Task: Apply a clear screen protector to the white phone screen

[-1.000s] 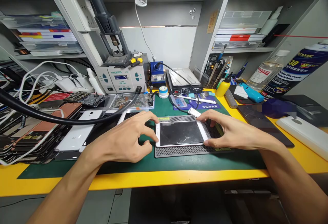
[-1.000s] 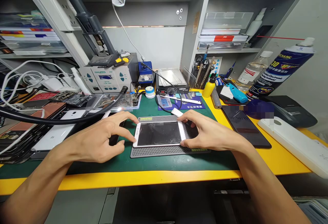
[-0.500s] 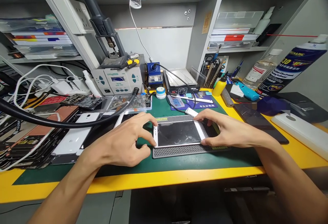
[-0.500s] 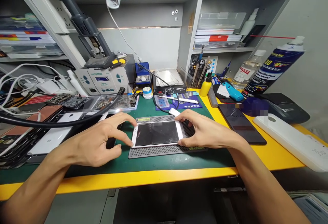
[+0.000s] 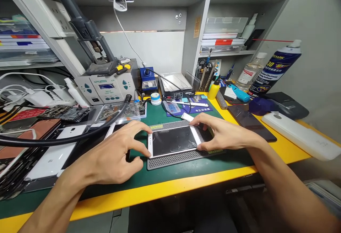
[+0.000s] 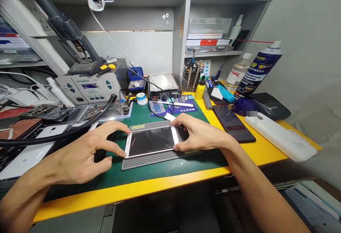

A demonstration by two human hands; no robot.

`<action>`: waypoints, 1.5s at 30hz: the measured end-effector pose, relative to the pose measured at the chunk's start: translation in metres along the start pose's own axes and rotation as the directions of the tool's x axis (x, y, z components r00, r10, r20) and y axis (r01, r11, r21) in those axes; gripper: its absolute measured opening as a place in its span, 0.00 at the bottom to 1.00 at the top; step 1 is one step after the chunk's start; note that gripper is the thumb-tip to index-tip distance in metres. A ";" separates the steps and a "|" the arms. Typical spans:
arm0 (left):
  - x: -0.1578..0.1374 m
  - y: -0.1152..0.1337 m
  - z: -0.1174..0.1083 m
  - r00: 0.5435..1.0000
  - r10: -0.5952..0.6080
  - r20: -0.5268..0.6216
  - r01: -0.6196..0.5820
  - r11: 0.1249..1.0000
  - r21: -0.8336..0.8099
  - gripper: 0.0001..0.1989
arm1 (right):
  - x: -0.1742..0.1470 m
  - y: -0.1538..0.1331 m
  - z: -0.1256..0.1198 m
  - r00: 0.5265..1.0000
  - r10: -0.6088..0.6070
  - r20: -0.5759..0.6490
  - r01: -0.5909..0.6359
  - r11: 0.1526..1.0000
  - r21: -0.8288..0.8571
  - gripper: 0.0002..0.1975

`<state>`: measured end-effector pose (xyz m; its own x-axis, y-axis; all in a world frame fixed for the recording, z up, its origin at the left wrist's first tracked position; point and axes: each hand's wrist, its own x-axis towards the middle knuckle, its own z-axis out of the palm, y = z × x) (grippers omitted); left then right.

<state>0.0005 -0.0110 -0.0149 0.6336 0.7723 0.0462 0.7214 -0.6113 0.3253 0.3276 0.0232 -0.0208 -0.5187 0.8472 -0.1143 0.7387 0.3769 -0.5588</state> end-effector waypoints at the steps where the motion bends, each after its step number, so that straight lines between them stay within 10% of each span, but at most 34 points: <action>1: 0.000 0.000 0.000 1.000 -0.003 -0.001 0.003 1.000 0.001 0.17 | 0.000 0.000 0.000 1.000 -0.007 0.000 0.007 1.000 0.005 0.33; 45: -0.002 -0.011 0.009 0.997 0.070 -0.038 -0.066 0.994 0.089 0.15 | -0.002 0.005 -0.002 0.997 -0.055 0.058 0.052 0.997 0.052 0.34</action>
<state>-0.0064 -0.0074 -0.0274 0.6716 0.7335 0.1045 0.6997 -0.6742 0.2362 0.3337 0.0242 -0.0215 -0.5825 0.8023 -0.1305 0.6874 0.4006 -0.6058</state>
